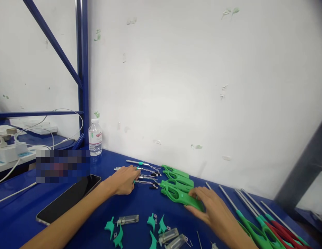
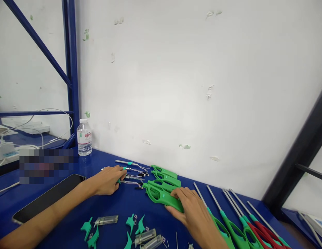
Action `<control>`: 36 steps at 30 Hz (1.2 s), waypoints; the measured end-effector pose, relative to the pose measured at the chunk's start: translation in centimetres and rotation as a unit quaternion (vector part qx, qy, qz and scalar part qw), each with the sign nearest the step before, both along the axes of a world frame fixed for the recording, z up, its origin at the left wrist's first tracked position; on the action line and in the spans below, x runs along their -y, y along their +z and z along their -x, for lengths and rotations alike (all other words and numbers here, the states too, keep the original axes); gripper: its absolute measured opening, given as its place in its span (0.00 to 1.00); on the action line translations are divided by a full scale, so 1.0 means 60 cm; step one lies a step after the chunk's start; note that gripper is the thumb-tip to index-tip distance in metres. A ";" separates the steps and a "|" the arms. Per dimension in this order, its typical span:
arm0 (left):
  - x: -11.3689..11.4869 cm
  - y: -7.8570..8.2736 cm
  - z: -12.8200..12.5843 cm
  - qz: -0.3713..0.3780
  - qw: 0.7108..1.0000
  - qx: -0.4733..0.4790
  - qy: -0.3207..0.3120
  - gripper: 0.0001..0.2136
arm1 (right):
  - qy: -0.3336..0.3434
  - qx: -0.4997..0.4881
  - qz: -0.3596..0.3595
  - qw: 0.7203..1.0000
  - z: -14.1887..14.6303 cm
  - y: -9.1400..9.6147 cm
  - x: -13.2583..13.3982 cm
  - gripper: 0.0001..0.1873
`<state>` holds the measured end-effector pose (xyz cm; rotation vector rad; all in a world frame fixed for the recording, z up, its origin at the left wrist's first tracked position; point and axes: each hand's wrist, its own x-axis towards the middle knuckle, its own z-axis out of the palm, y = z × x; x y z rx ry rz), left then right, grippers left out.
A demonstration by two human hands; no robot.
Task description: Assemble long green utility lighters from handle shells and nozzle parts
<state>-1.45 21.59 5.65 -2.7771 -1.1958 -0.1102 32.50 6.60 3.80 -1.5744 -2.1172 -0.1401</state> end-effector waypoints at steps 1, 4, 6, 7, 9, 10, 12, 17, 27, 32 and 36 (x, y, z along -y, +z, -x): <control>0.001 0.001 -0.001 0.000 1.000 -0.001 -0.001 0.11 | -0.002 -0.003 0.007 1.000 0.002 -0.001 0.001 0.08; 0.004 0.007 -0.004 -0.008 1.000 0.002 -0.003 0.11 | -0.012 -0.005 0.036 0.999 0.008 -0.002 0.004 0.09; 0.007 0.013 -0.006 -0.015 1.000 0.008 -0.007 0.11 | -0.015 -0.005 0.052 0.999 0.013 -0.001 0.006 0.10; 0.008 0.016 -0.007 -0.020 1.000 0.013 -0.012 0.11 | -0.016 -0.005 0.060 0.998 0.016 0.000 0.007 0.10; 0.012 0.020 -0.010 -0.029 0.999 0.024 -0.022 0.11 | -0.020 -0.006 0.079 0.997 0.021 0.002 0.008 0.11; 0.014 0.022 -0.011 -0.035 0.999 0.030 -0.027 0.10 | -0.022 -0.008 0.092 0.996 0.023 0.003 0.009 0.11; 0.018 0.025 -0.014 -0.044 0.998 0.042 -0.035 0.08 | -0.025 -0.013 0.122 0.992 0.027 0.003 0.009 0.12; 0.024 0.025 -0.019 -0.054 0.995 0.070 -0.048 0.07 | -0.020 -0.020 0.164 0.986 0.037 -0.003 0.007 0.14; 0.023 0.009 -0.033 -0.013 0.990 0.132 -0.058 0.10 | -0.086 -0.033 0.063 0.994 -0.011 0.019 0.003 0.16; 0.027 0.001 -0.037 0.053 0.979 0.182 -0.068 0.15 | -0.274 0.039 -0.046 0.960 -0.081 0.010 -0.002 0.16; 0.034 -0.002 -0.041 0.092 0.973 0.186 -0.103 0.17 | -0.326 0.103 -0.045 0.939 -0.103 -0.020 0.003 0.16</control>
